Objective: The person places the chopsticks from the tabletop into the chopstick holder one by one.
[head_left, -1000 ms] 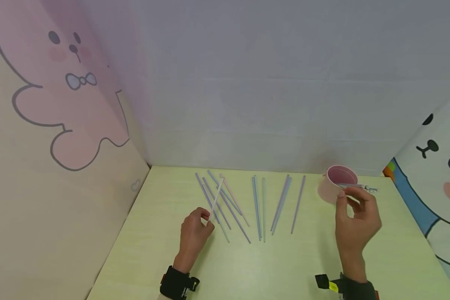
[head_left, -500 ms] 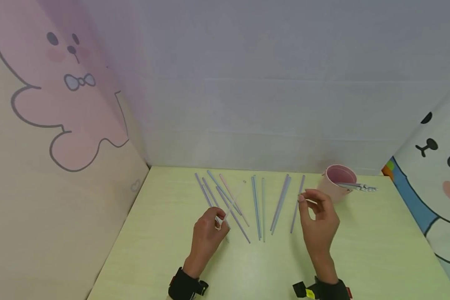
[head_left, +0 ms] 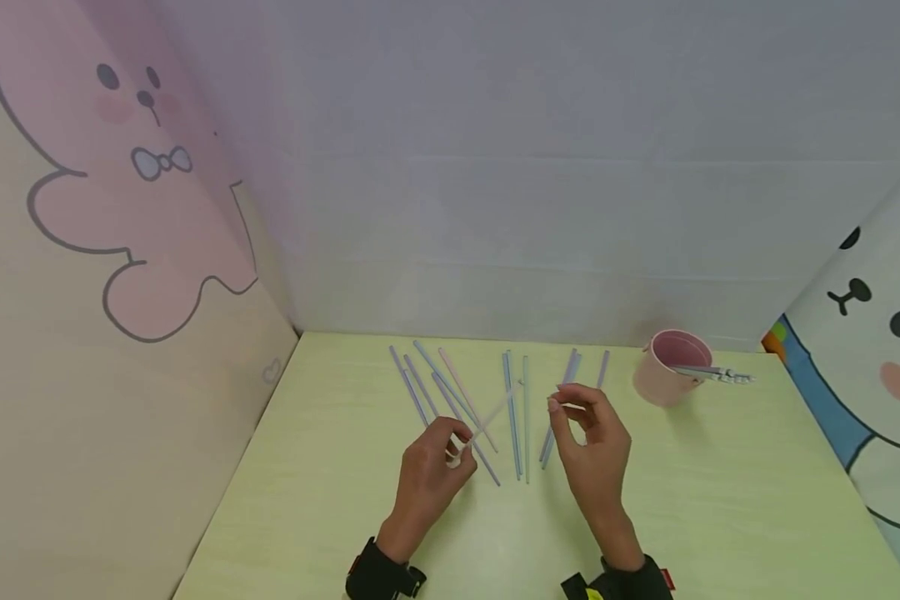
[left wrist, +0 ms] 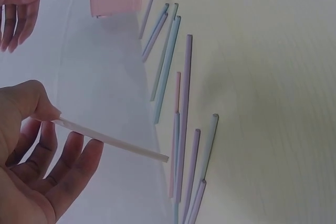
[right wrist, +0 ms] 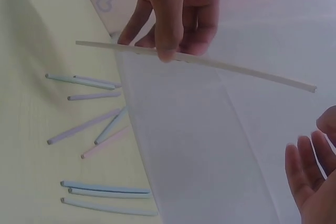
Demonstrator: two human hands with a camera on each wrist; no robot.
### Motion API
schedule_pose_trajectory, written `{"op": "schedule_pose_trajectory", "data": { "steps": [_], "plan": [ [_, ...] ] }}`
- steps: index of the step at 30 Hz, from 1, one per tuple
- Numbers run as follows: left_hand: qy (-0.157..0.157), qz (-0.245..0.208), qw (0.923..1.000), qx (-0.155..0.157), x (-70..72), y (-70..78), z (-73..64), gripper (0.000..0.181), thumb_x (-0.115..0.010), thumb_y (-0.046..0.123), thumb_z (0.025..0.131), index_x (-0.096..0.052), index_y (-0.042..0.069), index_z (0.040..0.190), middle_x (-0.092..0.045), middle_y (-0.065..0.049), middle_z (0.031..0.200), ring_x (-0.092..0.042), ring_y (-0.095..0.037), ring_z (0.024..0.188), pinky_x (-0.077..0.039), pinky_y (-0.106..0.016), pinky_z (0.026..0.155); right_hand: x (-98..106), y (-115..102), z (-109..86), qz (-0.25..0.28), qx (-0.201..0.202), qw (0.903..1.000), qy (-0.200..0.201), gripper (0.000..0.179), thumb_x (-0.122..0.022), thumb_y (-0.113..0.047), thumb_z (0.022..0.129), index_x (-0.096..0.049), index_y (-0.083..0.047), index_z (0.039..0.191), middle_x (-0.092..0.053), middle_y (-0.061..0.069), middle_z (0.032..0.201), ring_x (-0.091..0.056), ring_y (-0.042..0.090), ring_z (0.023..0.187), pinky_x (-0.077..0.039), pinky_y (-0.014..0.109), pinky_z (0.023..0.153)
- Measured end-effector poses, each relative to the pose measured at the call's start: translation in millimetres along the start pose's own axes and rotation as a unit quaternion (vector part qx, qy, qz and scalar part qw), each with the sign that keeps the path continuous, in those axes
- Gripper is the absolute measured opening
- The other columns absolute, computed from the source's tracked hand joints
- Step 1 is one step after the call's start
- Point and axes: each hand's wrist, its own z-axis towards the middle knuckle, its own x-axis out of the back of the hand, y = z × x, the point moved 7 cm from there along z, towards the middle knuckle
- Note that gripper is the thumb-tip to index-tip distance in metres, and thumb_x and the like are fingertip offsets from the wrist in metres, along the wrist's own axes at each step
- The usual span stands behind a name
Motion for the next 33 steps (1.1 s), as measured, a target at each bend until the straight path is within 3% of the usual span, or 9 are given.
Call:
{"op": "schedule_pose_trajectory", "data": {
  "steps": [9,15,24,33],
  "plan": [
    [0.014,-0.003,0.9995,-0.029,-1.0,8.9,2.0,0.024,-0.072,0.006,0.073,-0.062,0.015,0.093,-0.063,0.007,0.084,-0.060,-0.007,0.065,-0.053,-0.023,0.052,-25.1,-13.0,-7.4,0.057,-0.031,0.9967,-0.049,0.034,-0.063,0.029,0.076,-0.061,0.016,0.107,-0.060,0.033,0.093,-0.064,0.024,0.088,-0.055,0.017,0.076],
    [0.011,-0.010,0.9993,-0.033,-2.2,10.7,2.5,0.024,-0.072,0.006,0.073,-0.062,0.016,0.092,-0.064,0.005,0.083,-0.061,-0.007,0.065,-0.053,-0.023,0.052,-27.6,-1.1,-14.2,0.082,-0.043,0.9945,-0.048,0.033,-0.062,0.029,0.076,-0.059,0.018,0.108,-0.059,0.033,0.095,-0.064,0.023,0.089,-0.056,0.018,0.077],
    [-0.024,-0.037,0.9986,-0.032,-8.4,14.1,-0.9,0.023,-0.070,0.005,0.076,-0.061,0.015,0.095,-0.064,0.003,0.086,-0.062,-0.009,0.068,-0.055,-0.025,0.055,-31.2,5.9,-22.0,0.152,-0.050,0.9858,-0.051,0.034,-0.056,0.033,0.077,-0.055,0.021,0.109,-0.057,0.033,0.100,-0.064,0.028,0.091,-0.058,0.026,0.076],
    [-0.011,-0.026,0.9991,-0.033,-10.2,12.8,-0.8,0.025,-0.074,0.007,0.076,-0.062,0.017,0.096,-0.062,0.007,0.088,-0.063,-0.007,0.070,-0.055,-0.024,0.056,-25.4,6.1,-20.0,0.164,-0.037,0.9850,-0.039,0.034,-0.056,0.034,0.076,-0.054,0.024,0.109,-0.054,0.037,0.100,-0.064,0.029,0.092,-0.058,0.029,0.076]
  ]
}}
